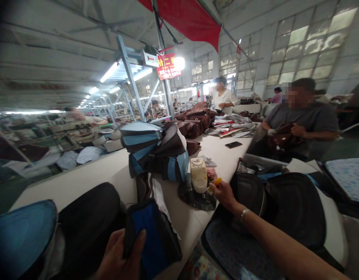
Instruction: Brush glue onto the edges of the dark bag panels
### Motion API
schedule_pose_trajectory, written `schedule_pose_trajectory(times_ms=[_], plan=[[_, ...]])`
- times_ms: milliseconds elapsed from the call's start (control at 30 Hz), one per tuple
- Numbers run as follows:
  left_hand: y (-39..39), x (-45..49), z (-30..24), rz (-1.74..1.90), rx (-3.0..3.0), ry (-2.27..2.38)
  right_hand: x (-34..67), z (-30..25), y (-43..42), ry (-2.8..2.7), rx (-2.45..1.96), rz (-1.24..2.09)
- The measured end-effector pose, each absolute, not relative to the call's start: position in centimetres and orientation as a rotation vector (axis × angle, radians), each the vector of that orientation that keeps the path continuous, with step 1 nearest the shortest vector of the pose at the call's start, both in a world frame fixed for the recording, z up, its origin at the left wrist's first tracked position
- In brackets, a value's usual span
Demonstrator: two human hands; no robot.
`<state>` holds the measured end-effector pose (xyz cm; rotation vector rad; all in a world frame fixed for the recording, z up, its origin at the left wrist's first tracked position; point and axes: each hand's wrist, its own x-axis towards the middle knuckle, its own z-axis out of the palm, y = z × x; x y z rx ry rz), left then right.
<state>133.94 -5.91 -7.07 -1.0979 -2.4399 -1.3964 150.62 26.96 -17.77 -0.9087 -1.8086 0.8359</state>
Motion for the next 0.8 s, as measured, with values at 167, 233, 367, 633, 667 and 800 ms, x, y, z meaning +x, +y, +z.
schedule_pose_trajectory(times_ms=[167, 233, 367, 633, 667, 800], plan=[[-4.8, 135.4, -5.3, -1.668, -1.159, -2.496, 151.2, -9.3, 24.3, -1.759, -0.856, 0.851], [-4.3, 136.2, -4.8, -1.753, -1.164, -2.468, 150.9, -4.3, 22.2, -1.733, -0.76, 0.893], [-3.7, 137.4, -4.7, -1.89, -1.283, -2.353, 150.3, 4.0, 16.3, -1.776, -0.134, 1.023], [-3.9, 137.5, -4.1, -1.959, -1.297, -2.39, 148.4, 6.3, 12.3, -2.237, 0.433, 0.508], [-4.0, 137.4, -4.1, -1.963, -1.296, -2.394, 148.5, 6.2, 12.8, -2.261, 0.433, 0.47], [-4.3, 137.2, -4.2, -1.987, -1.318, -2.36, 149.5, 6.3, 14.2, -2.326, 0.316, 0.394]])
